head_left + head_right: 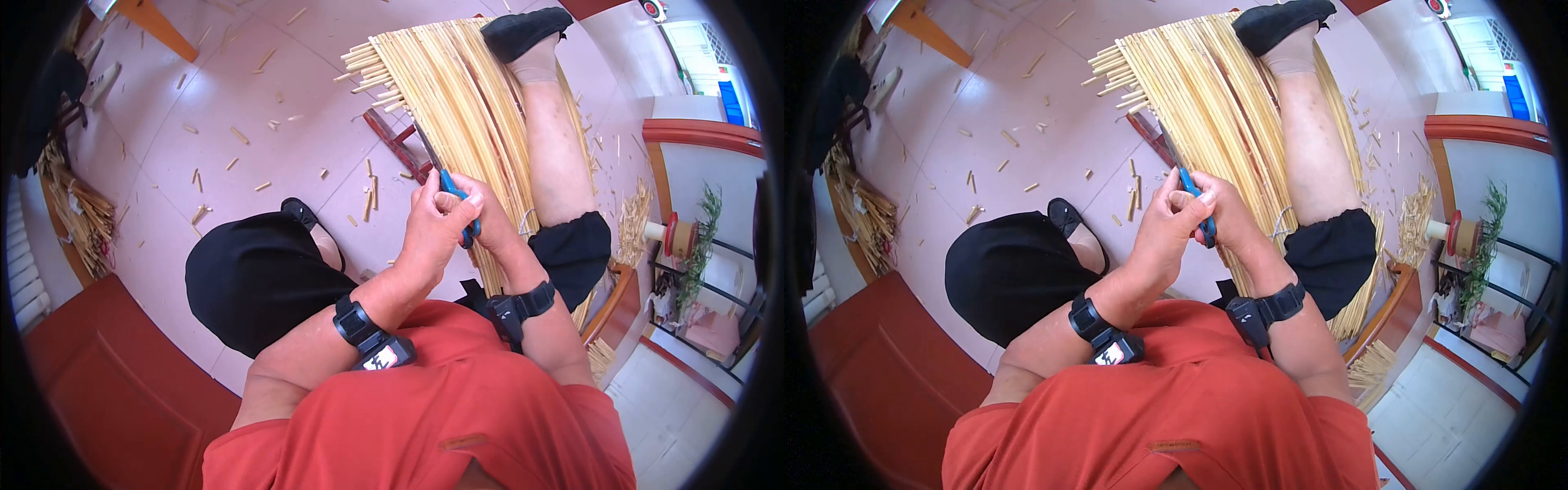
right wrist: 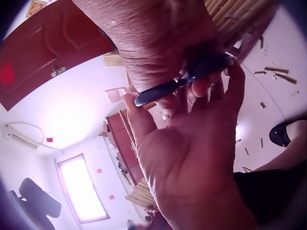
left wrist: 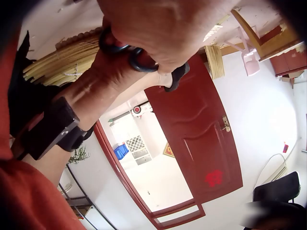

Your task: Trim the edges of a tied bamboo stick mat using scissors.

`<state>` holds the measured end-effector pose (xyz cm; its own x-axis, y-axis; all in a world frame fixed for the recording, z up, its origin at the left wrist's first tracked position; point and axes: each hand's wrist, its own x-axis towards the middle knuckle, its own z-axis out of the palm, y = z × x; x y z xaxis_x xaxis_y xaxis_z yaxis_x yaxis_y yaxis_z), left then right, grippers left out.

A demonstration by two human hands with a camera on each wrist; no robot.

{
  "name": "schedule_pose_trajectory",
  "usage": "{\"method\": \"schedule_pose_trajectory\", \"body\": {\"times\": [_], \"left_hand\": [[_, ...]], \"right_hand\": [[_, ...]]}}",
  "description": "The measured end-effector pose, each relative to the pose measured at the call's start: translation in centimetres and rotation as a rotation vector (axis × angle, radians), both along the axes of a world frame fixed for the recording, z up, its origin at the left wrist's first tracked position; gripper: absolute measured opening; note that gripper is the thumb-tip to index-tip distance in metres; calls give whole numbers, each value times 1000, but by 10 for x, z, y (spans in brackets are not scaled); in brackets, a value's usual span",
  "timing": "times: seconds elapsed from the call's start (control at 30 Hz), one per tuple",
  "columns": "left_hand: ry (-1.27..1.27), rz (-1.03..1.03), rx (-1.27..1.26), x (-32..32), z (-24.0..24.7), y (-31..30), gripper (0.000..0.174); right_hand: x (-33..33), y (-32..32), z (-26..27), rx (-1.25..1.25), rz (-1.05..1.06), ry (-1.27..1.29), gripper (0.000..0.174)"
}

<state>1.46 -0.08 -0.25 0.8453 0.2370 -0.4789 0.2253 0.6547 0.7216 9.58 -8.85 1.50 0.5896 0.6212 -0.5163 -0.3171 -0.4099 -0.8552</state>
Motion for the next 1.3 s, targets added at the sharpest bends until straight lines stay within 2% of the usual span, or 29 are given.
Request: {"method": "schedule_pose_trajectory", "body": {"times": [0.1,0.23,0.3,0.5,0.63,0.7,0.77,0.83,0.93,1.0,1.03,1.1,1.3], "left_hand": [[50,2,146,0,8,-6,97],[134,62,136,7,25,-1,96],[116,62,44,9,29,5,87],[111,63,32,22,23,19,66],[96,36,108,28,9,20,71],[80,108,147,29,7,18,75],[52,64,110,28,6,21,79],[25,19,74,27,5,22,84],[49,78,58,27,1,18,91],[-12,18,39,26,2,23,94],[-13,18,43,25,5,23,94],[44,37,-47,22,11,21,67],[-28,55,-25,19,2,16,75]], "right_hand": [[2,-6,-5,51,8,40,36],[9,1,-11,88,19,111,41],[13,5,-15,80,14,152,42],[23,20,-4,0,22,217,43],[26,25,-4,36,-43,211,42],[26,24,-10,49,-37,202,41],[26,19,-24,111,-35,88,39],[26,19,-25,118,-31,94,35],[25,18,-22,115,-41,91,28],[24,18,-16,107,-53,84,25],[24,18,-12,82,-9,44,23],[21,18,-7,57,34,4,21],[14,19,3,-29,3,-13,23]]}}
